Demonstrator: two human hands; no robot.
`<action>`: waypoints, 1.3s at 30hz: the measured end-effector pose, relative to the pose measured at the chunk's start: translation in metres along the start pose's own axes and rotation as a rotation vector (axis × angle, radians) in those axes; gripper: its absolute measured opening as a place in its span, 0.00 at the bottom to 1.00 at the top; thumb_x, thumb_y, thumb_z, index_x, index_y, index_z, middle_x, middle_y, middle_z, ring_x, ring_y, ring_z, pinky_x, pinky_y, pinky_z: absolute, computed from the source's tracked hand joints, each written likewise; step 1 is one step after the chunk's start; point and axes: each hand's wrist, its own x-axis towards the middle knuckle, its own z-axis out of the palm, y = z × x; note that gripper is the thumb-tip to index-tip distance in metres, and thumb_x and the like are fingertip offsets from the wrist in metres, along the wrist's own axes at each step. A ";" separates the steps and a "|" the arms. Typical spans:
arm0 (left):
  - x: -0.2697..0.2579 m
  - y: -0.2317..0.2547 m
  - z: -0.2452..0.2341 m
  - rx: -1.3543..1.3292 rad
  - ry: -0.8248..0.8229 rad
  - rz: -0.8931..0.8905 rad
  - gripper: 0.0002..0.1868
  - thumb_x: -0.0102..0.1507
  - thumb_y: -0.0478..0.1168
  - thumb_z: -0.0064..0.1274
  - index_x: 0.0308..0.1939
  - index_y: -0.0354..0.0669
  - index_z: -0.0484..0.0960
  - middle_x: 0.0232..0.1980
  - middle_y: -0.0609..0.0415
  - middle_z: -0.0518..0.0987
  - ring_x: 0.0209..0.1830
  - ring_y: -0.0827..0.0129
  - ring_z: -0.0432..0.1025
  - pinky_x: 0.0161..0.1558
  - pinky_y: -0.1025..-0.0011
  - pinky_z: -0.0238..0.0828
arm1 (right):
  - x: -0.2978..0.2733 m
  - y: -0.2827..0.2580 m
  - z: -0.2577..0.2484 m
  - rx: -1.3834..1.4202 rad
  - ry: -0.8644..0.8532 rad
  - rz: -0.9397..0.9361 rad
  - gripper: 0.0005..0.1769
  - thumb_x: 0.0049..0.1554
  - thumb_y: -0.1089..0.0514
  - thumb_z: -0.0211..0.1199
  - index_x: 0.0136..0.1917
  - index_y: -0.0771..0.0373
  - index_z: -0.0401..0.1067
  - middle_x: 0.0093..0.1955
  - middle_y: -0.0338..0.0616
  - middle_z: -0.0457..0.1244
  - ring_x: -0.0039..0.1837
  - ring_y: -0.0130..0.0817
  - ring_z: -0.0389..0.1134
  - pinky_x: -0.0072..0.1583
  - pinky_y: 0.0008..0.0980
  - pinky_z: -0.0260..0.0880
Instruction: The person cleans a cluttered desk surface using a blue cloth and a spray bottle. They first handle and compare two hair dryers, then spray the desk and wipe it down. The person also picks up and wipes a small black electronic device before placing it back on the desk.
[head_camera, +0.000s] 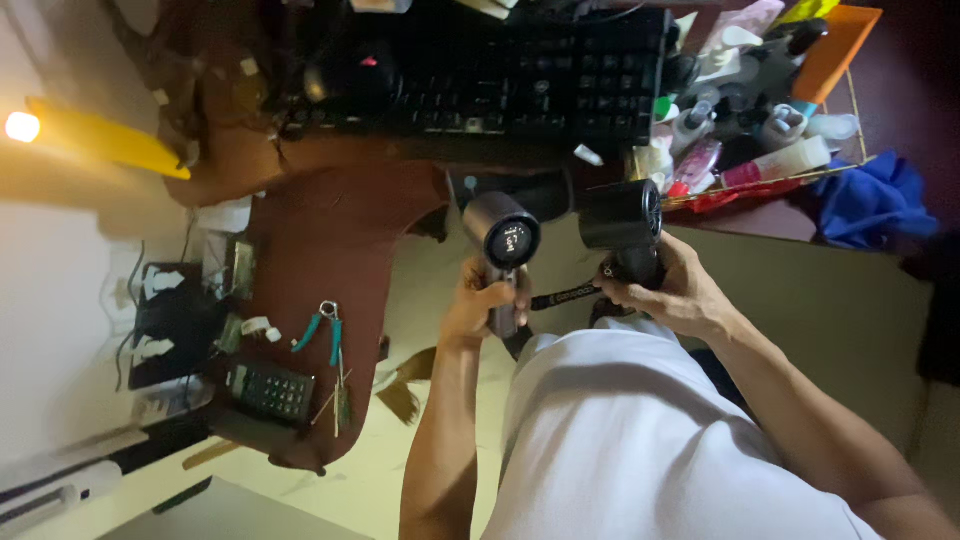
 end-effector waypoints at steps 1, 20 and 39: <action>-0.003 0.000 -0.004 0.101 0.083 0.000 0.23 0.57 0.41 0.71 0.50 0.37 0.77 0.32 0.49 0.78 0.25 0.67 0.74 0.28 0.67 0.76 | 0.002 0.001 0.004 -0.010 0.001 0.015 0.27 0.53 0.69 0.67 0.66 0.67 0.66 0.51 0.44 0.68 0.50 0.26 0.69 0.52 0.29 0.74; -0.089 0.027 -0.128 0.412 0.607 0.265 0.18 0.58 0.42 0.63 0.48 0.39 0.78 0.41 0.58 0.78 0.43 0.69 0.72 0.48 0.66 0.69 | 0.038 0.046 0.091 -0.600 -0.026 0.096 0.32 0.49 0.58 0.73 0.67 0.61 0.69 0.53 0.46 0.68 0.55 0.36 0.68 0.60 0.39 0.68; -0.089 0.065 -0.313 0.912 1.039 -0.370 0.34 0.56 0.49 0.75 0.52 0.32 0.72 0.43 0.46 0.76 0.45 0.57 0.72 0.46 0.59 0.69 | 0.027 0.107 0.105 -0.999 0.034 0.088 0.32 0.44 0.54 0.71 0.59 0.71 0.72 0.51 0.56 0.63 0.52 0.53 0.68 0.55 0.49 0.70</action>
